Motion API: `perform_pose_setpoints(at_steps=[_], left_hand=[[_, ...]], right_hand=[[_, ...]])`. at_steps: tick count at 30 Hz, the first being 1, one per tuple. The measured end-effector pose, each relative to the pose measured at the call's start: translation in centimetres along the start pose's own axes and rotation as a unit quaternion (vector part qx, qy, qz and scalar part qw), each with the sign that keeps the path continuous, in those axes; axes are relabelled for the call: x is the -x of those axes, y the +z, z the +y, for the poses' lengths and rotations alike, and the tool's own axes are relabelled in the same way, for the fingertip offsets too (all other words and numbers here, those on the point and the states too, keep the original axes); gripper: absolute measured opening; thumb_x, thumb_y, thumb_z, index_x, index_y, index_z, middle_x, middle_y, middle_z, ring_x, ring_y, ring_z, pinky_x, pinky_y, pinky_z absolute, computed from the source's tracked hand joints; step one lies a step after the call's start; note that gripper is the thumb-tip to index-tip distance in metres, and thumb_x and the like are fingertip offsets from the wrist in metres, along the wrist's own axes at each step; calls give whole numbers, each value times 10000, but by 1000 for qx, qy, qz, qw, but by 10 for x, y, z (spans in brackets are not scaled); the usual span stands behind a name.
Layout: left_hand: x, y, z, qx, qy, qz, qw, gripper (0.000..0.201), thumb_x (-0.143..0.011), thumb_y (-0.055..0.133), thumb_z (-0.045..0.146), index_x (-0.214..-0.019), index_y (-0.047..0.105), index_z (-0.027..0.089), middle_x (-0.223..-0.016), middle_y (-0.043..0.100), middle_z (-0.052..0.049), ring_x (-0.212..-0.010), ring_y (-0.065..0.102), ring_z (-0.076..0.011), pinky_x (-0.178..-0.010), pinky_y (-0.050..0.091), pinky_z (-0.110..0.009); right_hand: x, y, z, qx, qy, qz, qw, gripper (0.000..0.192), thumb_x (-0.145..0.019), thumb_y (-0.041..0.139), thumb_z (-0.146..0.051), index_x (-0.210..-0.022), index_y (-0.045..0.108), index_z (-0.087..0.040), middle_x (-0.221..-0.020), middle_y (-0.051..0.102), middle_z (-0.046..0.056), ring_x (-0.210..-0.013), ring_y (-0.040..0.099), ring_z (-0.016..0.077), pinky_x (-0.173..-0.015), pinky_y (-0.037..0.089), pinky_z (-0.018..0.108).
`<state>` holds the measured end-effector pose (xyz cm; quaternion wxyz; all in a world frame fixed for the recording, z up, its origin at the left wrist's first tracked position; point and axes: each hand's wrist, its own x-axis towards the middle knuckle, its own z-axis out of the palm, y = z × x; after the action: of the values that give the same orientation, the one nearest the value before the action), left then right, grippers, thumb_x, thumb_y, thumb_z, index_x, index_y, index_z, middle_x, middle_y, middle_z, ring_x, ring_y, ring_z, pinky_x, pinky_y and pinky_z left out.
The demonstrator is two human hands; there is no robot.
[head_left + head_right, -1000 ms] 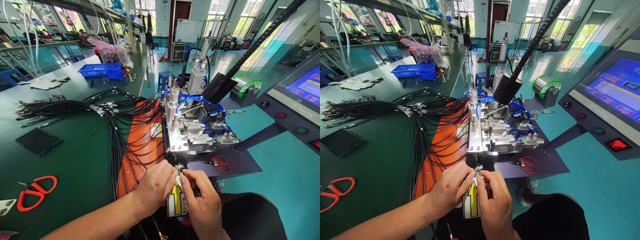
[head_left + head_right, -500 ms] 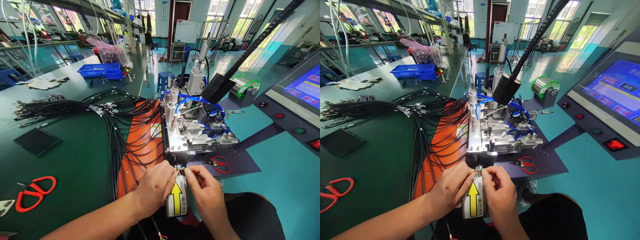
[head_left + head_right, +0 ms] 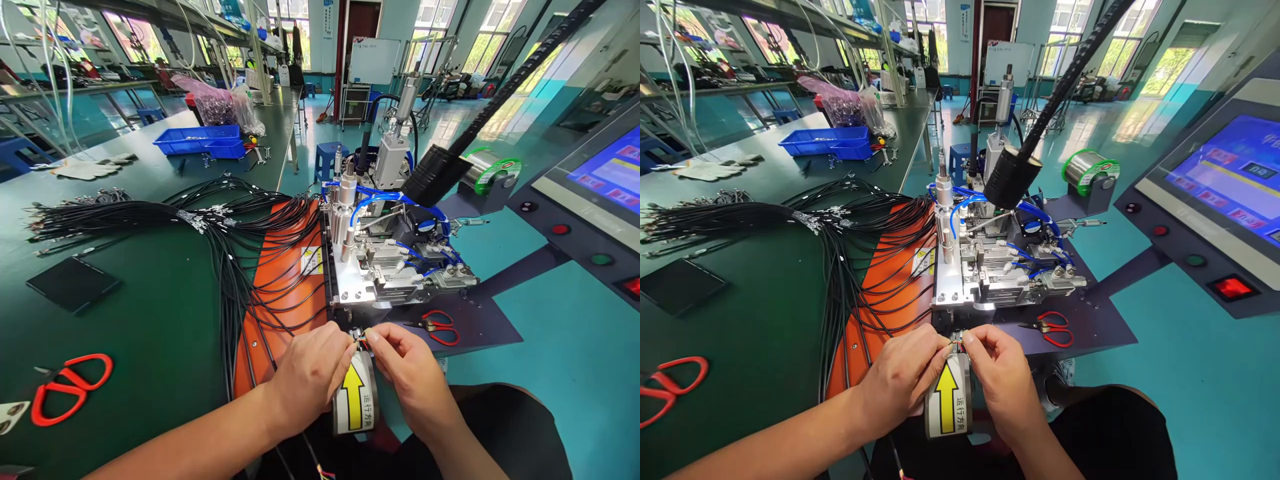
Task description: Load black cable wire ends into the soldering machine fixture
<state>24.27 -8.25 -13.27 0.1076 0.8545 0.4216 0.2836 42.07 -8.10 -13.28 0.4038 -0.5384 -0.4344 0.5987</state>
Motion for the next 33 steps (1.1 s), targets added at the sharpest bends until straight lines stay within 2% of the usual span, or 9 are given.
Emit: perform_pose_setpoints(at_steps=[4,7,9,11,14,17,23,33], left_hand=[[-1,-1,1,-16,1,-10,1000,304,-1034,352,217,-871,598,146,-752,567,-47,-690,553,-172,-619,435,-296],[-1,-1,1,-28,-3,-14,1000,318,-1033,349,220,-838,590,150,-725,558,-40,-659,541,-170,-602,428,-297],[-1,-1,0,-29,-9,-16,999,315,-1031,359,236,-843,598,154,-722,555,-39,-654,534,-171,-598,428,-298],[-1,-1,0,-17,-19,-19,999,292,-1027,378,248,-887,618,160,-738,554,-39,-670,531,-174,-612,441,-297],[1,-2,0,13,-42,-11,999,222,-1007,416,203,-1069,626,166,-859,577,-58,-761,548,-185,-681,482,-306],[4,-4,-1,35,-57,-3,998,302,-963,451,116,-1226,582,183,-980,576,-79,-857,552,-200,-749,504,-323],[4,-6,-2,45,-70,-7,997,321,-932,457,73,-1169,635,198,-914,544,-70,-832,521,-206,-726,500,-327],[2,-2,-4,51,-83,-16,995,298,-912,484,54,-1131,643,179,-929,551,-72,-853,515,-213,-746,499,-332]], right_hand=[[3,0,-1,89,-47,7,995,366,-911,587,-523,-849,654,-168,-755,612,20,-644,517,136,-563,405,227],[6,0,-2,163,-102,23,981,339,-937,559,-489,-843,662,-180,-758,608,17,-661,538,141,-603,432,233],[6,-1,-2,185,-115,30,976,334,-945,550,-479,-835,661,-184,-744,602,12,-655,540,139,-600,433,231],[4,-3,-2,176,-105,28,978,341,-945,549,-488,-848,665,-182,-753,619,18,-668,560,145,-602,446,231],[-2,-5,1,150,-85,28,985,367,-934,556,-514,-867,670,-171,-774,649,34,-686,584,159,-606,465,237],[-6,-6,3,136,-69,31,988,388,-927,554,-533,-866,668,-166,-781,660,42,-691,586,168,-613,467,246],[-12,-2,10,110,-54,31,992,379,-923,561,-536,-872,651,-171,-772,647,27,-690,572,160,-613,451,243],[-15,-2,19,131,-56,41,989,374,-933,547,-534,-872,639,-177,-779,642,27,-687,562,161,-617,443,250]])
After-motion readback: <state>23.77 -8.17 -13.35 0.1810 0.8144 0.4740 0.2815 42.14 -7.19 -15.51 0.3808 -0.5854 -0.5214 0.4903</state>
